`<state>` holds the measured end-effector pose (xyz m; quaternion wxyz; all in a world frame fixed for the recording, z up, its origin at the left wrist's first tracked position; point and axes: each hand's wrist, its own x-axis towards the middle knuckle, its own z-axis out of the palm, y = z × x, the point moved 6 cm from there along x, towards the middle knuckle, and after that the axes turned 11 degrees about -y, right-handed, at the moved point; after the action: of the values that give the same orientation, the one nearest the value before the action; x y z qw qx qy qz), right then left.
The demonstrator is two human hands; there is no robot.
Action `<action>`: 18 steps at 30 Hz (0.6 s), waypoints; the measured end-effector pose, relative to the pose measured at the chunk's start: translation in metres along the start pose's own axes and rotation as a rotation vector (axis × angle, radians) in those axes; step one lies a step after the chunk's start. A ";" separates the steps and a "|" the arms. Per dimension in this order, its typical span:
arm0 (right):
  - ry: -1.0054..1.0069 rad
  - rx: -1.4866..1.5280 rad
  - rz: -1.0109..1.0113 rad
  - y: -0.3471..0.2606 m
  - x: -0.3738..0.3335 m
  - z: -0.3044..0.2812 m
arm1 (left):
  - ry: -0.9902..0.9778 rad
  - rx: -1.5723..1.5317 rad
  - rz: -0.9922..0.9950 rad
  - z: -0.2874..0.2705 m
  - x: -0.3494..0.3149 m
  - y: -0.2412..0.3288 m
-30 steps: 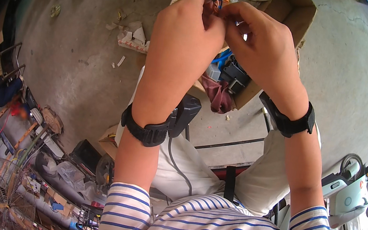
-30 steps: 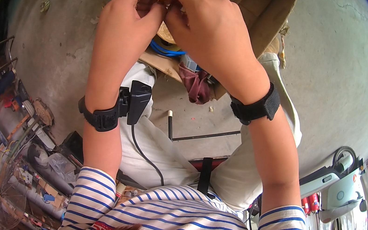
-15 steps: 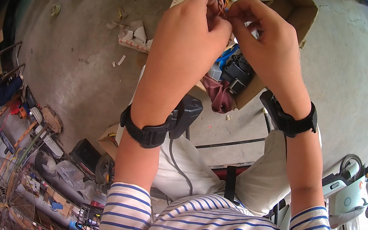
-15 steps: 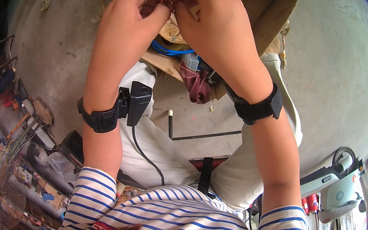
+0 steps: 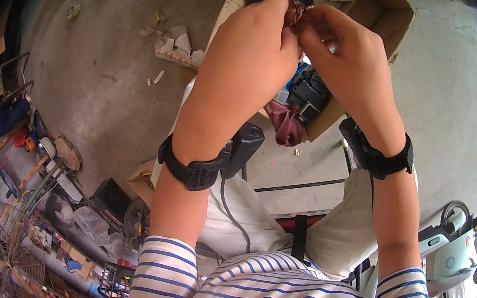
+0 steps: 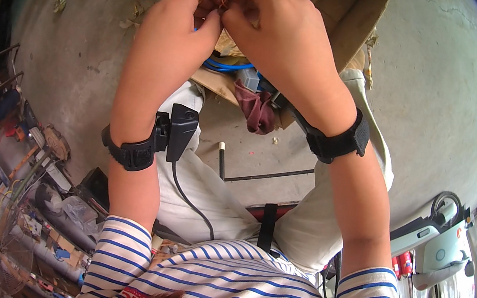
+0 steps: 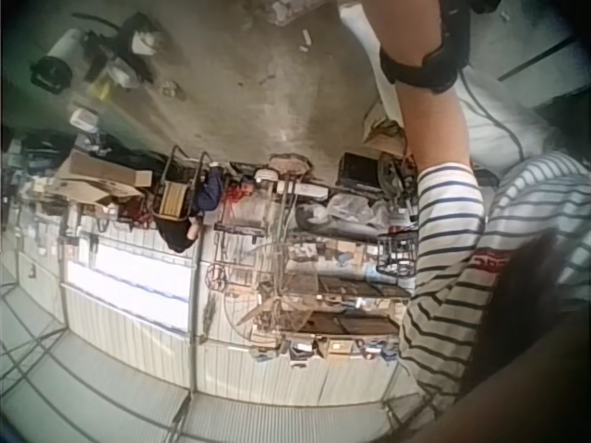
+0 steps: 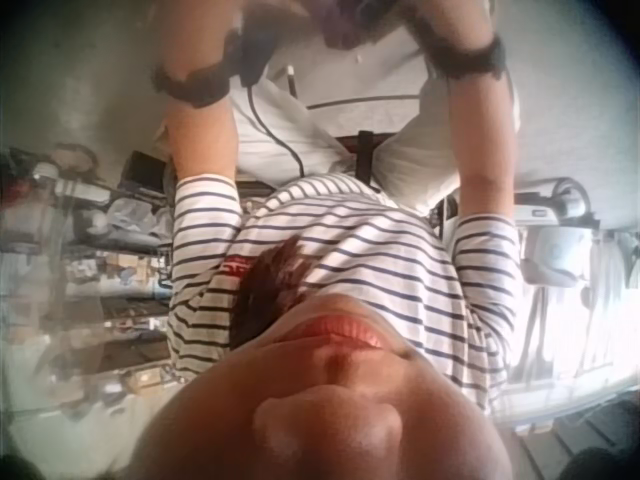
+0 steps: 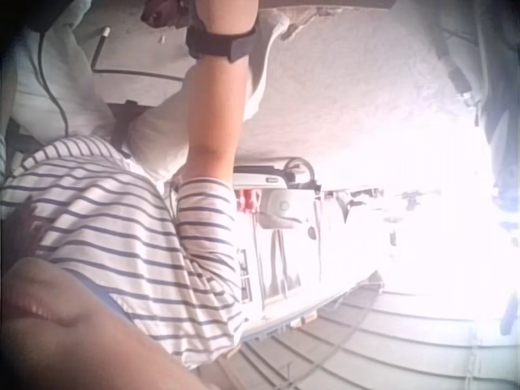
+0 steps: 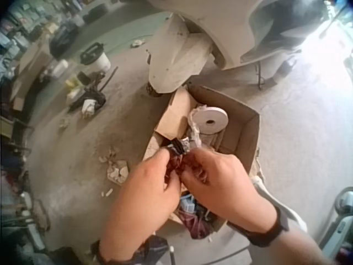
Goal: The person manipulates a group of multicolored wires with their hands, inserting them into a black multi-pin connector while working over a cardboard box containing electronic components.
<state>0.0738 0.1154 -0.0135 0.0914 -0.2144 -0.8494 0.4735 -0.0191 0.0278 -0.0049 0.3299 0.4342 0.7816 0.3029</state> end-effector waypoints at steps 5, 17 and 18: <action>-0.023 -0.181 -0.045 0.001 -0.002 0.006 | -0.005 0.049 0.022 0.003 0.002 -0.002; -0.004 -0.181 -0.149 -0.001 0.000 0.005 | -0.022 0.039 -0.072 0.000 0.003 -0.005; -0.001 -0.156 -0.168 -0.002 0.000 0.004 | -0.013 -0.032 -0.086 0.000 0.004 -0.006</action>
<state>0.0721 0.1110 -0.0143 0.1134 -0.1489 -0.8986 0.3969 -0.0239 0.0283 -0.0106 0.3547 0.3970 0.7923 0.2980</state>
